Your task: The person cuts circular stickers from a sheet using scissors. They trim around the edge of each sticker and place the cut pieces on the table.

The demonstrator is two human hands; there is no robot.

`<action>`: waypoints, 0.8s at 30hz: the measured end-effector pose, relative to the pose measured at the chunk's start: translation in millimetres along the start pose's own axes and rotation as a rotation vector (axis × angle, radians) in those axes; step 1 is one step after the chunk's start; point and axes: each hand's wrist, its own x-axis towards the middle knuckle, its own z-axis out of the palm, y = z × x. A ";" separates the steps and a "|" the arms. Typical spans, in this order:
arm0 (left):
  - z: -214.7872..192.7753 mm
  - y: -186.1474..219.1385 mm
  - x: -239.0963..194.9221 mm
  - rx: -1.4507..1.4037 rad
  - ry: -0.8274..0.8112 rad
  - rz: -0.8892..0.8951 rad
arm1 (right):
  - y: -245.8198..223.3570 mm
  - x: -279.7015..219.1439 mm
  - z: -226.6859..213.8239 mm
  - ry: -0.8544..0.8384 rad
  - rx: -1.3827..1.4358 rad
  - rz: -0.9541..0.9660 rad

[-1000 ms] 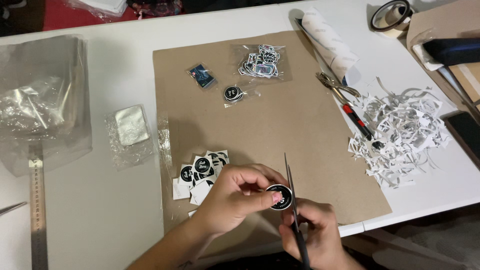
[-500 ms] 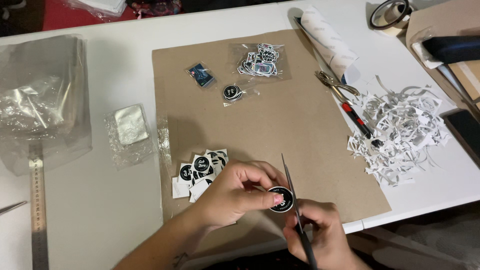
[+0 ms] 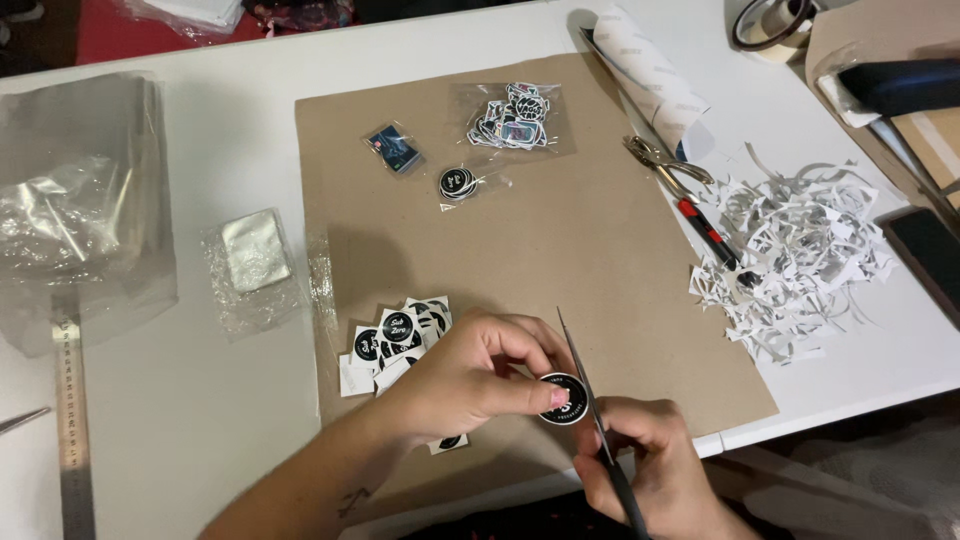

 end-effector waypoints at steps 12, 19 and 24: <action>-7.5 15.9 18.8 0.123 -0.119 -0.109 | -5.0 -2.5 -14.4 -0.060 -0.050 0.053; -9.8 12.5 26.2 0.123 -0.160 -0.106 | -1.5 -6.8 -15.1 -0.033 -0.025 0.074; -12.3 9.0 33.0 0.138 -0.197 -0.168 | 6.0 -10.3 -18.5 -0.051 -0.038 0.103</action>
